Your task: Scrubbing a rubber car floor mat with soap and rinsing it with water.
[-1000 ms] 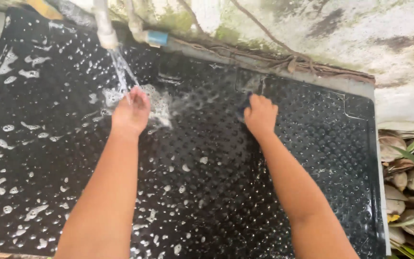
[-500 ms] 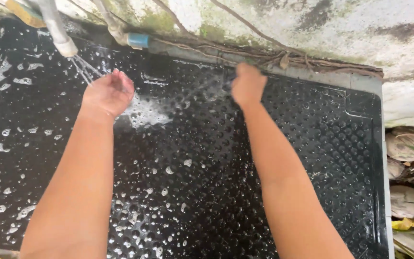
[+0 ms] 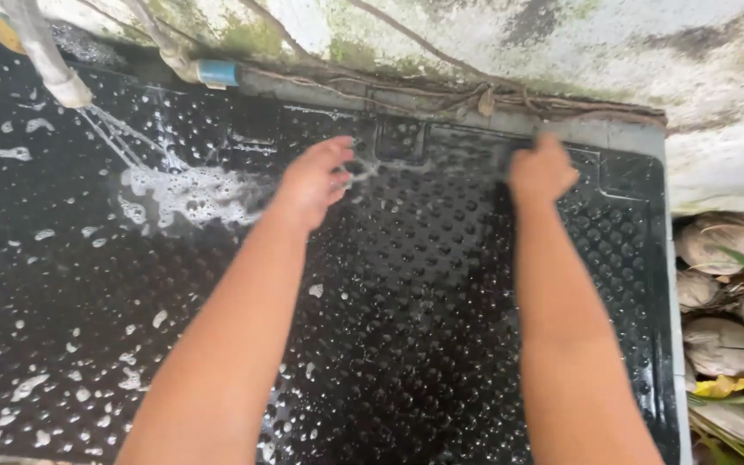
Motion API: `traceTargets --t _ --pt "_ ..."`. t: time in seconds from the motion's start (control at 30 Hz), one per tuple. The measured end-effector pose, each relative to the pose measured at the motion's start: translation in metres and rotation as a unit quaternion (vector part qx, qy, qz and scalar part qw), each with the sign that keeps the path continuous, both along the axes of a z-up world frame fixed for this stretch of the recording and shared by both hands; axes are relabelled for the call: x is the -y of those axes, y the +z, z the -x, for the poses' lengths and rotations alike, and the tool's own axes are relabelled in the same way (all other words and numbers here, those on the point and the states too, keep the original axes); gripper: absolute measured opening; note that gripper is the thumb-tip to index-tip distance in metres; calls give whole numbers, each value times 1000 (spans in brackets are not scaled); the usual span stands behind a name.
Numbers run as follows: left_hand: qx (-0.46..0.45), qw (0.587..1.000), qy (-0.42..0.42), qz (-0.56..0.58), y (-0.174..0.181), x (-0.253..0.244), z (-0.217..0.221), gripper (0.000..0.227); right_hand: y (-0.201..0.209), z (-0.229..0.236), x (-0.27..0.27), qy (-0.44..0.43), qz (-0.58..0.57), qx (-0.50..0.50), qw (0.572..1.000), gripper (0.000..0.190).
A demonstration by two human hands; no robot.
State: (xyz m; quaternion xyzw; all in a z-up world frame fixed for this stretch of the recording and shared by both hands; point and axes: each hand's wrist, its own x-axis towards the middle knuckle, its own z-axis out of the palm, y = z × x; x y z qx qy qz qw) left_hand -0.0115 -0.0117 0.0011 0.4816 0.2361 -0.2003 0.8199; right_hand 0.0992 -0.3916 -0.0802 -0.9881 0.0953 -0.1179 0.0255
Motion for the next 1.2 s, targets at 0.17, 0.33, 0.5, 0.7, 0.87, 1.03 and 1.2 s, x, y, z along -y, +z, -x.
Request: traceTargets --t 0.17,0.33,0.5,0.7,0.87,1.03,1.2 --pt "164 781 -242 -551 -40 44 40 59 -11 3 -20 -122 -61 48 989 18" --pt "175 703 -306 -617 7 73 92 78 -16 19 -119 175 -7 115 978 14" --pt "189 662 -310 -655 4 73 94 78 14 8 9 44 94 48 993 19" --pt "202 649 -261 -685 -14 72 99 75 -1 5 110 -274 -24 -2 961 30" --pt "166 646 -300 -682 -6 73 95 78 -16 18 33 93 16 81 992 18" --pt "130 637 -316 -691 1 76 92 78 -4 7 155 -63 139 29 988 14" --pt "108 626 -325 -701 0 77 92 77 -14 5 234 -369 -4 -24 929 27"
